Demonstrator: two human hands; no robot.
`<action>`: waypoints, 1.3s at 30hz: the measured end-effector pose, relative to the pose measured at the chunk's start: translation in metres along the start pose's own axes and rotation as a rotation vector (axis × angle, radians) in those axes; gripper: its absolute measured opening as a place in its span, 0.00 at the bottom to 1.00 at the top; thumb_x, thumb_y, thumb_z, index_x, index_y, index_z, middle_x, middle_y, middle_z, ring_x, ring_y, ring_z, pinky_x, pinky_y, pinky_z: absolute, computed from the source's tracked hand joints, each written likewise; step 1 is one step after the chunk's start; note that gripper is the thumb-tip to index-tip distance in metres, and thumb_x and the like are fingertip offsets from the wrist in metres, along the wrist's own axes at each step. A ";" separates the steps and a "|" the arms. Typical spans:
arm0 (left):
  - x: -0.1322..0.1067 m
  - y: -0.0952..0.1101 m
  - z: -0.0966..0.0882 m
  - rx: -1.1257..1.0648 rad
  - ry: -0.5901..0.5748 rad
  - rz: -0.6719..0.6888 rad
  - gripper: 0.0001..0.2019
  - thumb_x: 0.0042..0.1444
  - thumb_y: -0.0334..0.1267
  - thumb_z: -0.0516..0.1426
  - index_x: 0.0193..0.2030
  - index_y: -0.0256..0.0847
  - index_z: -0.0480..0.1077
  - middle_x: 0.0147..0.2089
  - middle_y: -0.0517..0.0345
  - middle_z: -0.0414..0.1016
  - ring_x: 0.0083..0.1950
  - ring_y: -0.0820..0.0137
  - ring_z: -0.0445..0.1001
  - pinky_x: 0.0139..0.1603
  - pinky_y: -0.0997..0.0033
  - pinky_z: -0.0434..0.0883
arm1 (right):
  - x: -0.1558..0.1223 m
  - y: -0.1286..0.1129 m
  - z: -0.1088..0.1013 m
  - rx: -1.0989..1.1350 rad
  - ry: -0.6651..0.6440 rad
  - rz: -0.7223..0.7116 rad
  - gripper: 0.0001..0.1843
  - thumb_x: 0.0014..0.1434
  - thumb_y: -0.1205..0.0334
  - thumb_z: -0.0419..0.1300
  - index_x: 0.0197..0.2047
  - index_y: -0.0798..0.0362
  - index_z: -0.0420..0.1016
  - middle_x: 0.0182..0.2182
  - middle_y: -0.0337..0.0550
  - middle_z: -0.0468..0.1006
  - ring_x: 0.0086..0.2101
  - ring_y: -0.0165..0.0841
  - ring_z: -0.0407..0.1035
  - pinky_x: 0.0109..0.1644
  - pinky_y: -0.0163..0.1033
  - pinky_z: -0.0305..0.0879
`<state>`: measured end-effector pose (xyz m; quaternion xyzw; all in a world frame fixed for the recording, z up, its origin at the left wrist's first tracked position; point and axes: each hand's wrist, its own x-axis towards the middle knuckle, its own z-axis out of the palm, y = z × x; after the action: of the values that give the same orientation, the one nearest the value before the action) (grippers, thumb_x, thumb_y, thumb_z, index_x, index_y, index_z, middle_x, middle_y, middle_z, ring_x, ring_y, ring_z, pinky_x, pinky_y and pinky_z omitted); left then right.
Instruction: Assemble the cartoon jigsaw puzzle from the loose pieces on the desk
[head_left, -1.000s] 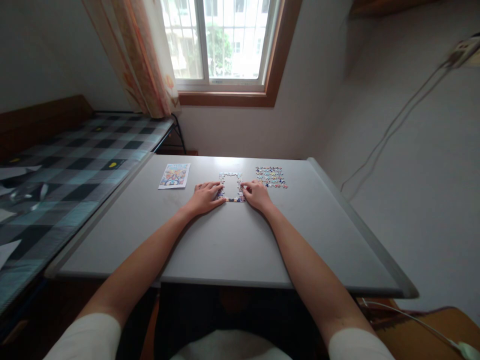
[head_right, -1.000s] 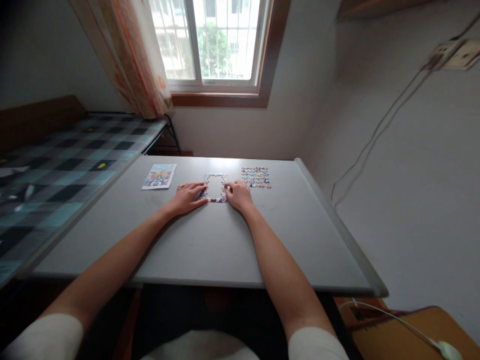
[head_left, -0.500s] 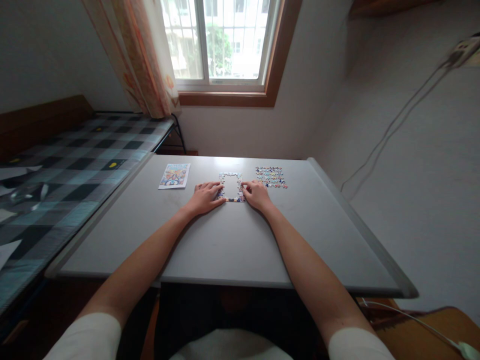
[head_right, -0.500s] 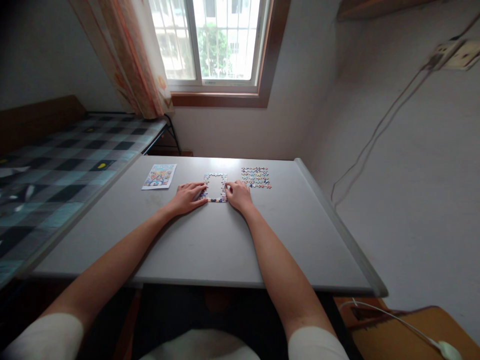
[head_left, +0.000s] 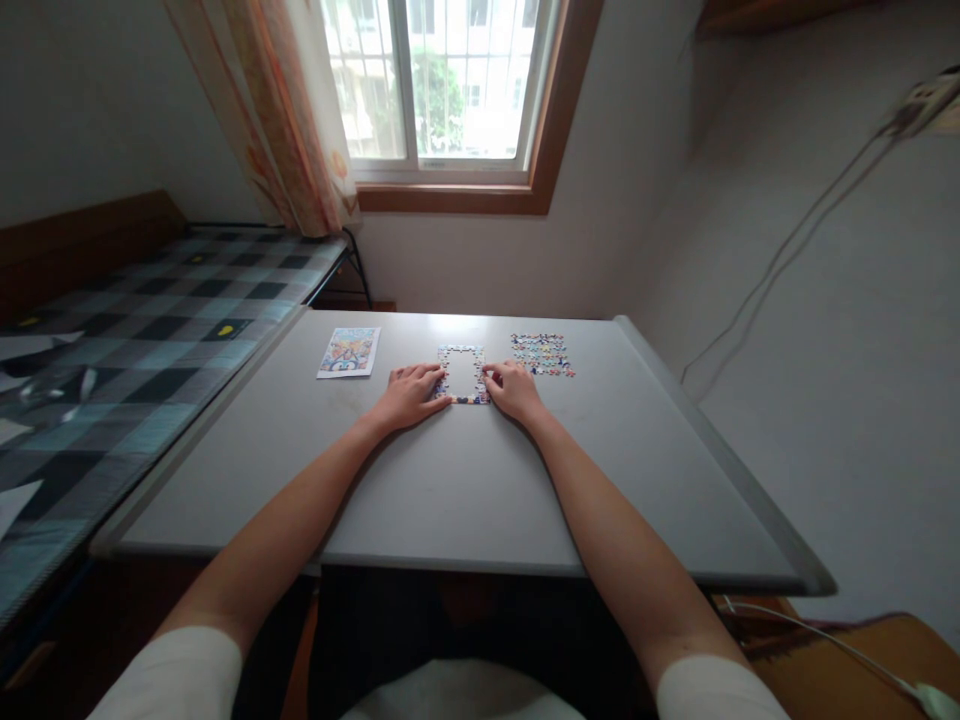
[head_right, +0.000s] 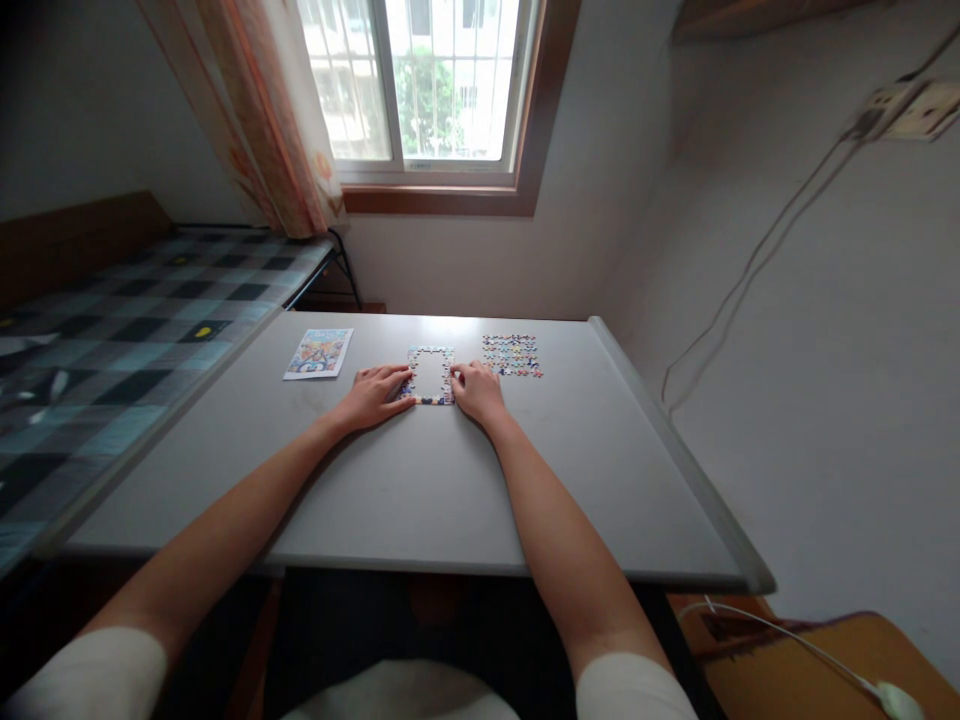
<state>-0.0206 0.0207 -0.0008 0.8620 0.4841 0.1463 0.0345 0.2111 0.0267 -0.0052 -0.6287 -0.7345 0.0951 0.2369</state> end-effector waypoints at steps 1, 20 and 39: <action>0.000 0.000 0.000 0.002 0.000 0.000 0.26 0.60 0.57 0.49 0.61 0.49 0.64 0.66 0.54 0.62 0.65 0.57 0.59 0.62 0.54 0.55 | 0.000 0.000 0.000 0.002 0.001 -0.001 0.17 0.60 0.60 0.54 0.51 0.49 0.76 0.40 0.47 0.74 0.43 0.39 0.65 0.50 0.42 0.58; -0.001 0.002 -0.002 -0.006 -0.014 -0.005 0.26 0.60 0.56 0.49 0.61 0.49 0.64 0.66 0.54 0.62 0.65 0.58 0.58 0.62 0.54 0.54 | 0.001 0.003 0.002 0.053 0.001 -0.013 0.14 0.59 0.60 0.56 0.46 0.49 0.77 0.37 0.45 0.75 0.42 0.37 0.66 0.49 0.41 0.59; 0.000 0.001 -0.001 -0.010 -0.023 -0.001 0.26 0.60 0.56 0.48 0.62 0.49 0.63 0.66 0.54 0.61 0.66 0.57 0.58 0.62 0.54 0.54 | 0.011 0.069 -0.041 0.076 0.156 0.452 0.14 0.52 0.61 0.57 0.40 0.51 0.80 0.36 0.47 0.81 0.38 0.36 0.73 0.44 0.36 0.65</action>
<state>-0.0204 0.0198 0.0006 0.8632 0.4833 0.1391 0.0446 0.2893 0.0439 0.0027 -0.7732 -0.5505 0.1245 0.2892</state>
